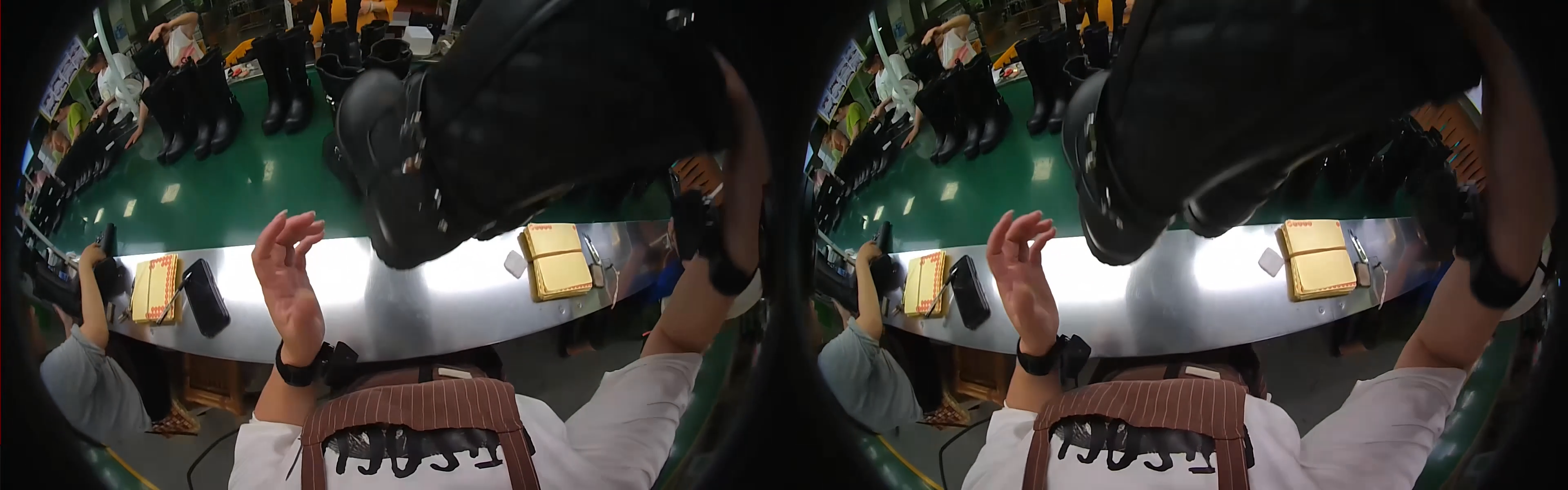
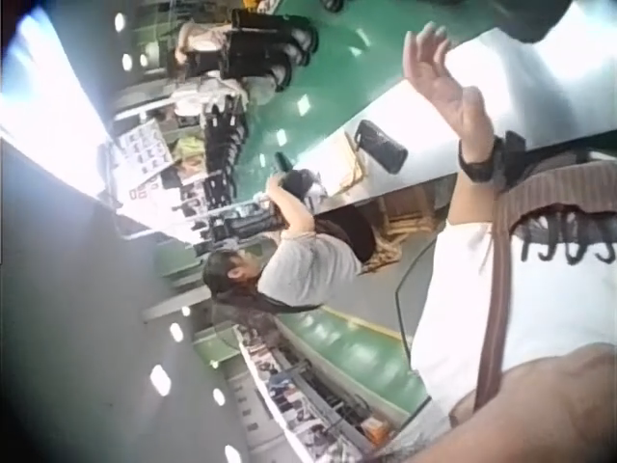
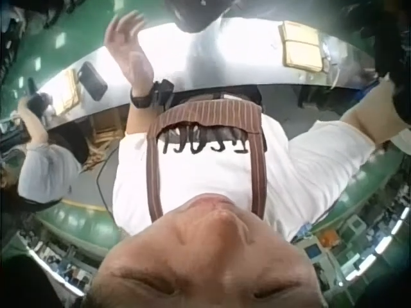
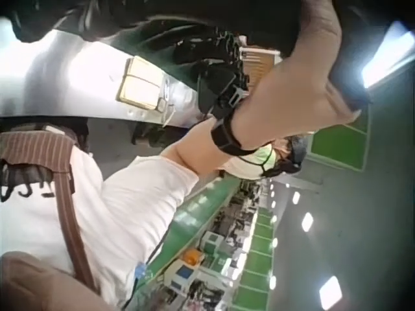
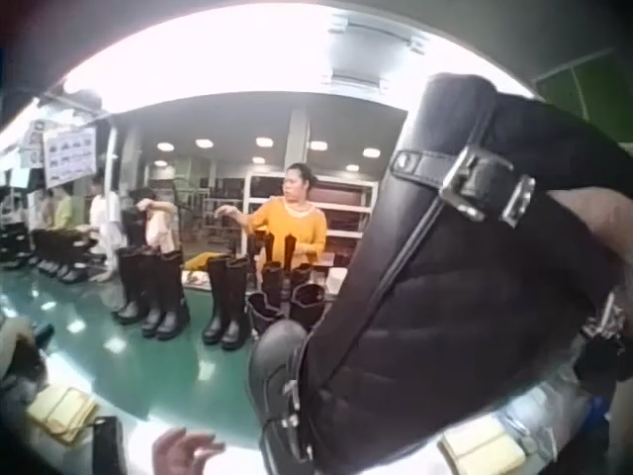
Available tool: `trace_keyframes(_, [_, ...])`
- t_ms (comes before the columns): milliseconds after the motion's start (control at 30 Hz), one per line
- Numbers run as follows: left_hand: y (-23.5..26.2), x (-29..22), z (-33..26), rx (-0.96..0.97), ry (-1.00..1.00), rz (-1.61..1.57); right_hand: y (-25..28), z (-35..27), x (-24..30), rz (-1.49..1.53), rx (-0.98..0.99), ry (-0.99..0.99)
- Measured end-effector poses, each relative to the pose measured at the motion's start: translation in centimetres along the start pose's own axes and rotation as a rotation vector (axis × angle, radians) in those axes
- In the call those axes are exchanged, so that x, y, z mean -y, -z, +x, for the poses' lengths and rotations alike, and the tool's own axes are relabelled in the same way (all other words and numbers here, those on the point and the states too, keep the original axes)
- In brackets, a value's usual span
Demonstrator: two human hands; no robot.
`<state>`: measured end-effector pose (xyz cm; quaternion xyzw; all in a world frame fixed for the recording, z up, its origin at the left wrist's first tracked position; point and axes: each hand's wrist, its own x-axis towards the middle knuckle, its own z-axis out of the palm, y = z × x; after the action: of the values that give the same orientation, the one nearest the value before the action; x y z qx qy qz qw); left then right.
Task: Inspecting and cleaning black boots on a production line.
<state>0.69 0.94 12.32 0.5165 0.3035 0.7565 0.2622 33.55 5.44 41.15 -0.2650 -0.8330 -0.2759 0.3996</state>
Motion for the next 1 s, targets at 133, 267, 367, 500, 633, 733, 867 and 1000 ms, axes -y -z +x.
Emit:
trace_keyframes(133, [-3.9, -1.8, -2.9, 0.514, -0.068, 0.308, -5.3, -5.8, 7.2, 0.377, 0.056, -0.016])
trace_keyframes(267, [-6.5, 1.6, -6.5, 0.469, 0.172, 0.513, -9.0, -9.3, 10.1, 0.398, 0.368, -0.148])
trace_keyframes(367, [-5.1, 3.2, -7.8, 0.394, 0.261, 0.488, -7.4, -12.4, 9.0, 0.549, 0.145, -0.318])
trace_keyframes(500, [-3.2, 2.9, -8.2, 0.292, 0.406, 0.402, -8.8, -19.3, 10.6, 0.803, -0.089, -0.667])
trace_keyframes(633, [-4.0, 1.1, -9.7, 0.158, 0.416, 0.619, -15.1, -26.1, 14.7, 0.965, 0.406, -0.982])
trace_keyframes(733, [-4.2, 0.3, -10.5, 0.180, 0.654, 0.602, -17.3, -28.2, 15.2, 1.024, 0.529, -1.131])
trace_keyframes(867, [-2.5, 0.4, -9.8, 0.190, 0.759, 0.560, -16.9, -28.1, 14.5, 1.010, 0.553, -1.182])
trace_keyframes(1000, [-1.2, 0.6, -9.1, 0.081, 0.743, -0.021, -15.9, -28.2, 14.7, 1.427, 0.169, -1.499])
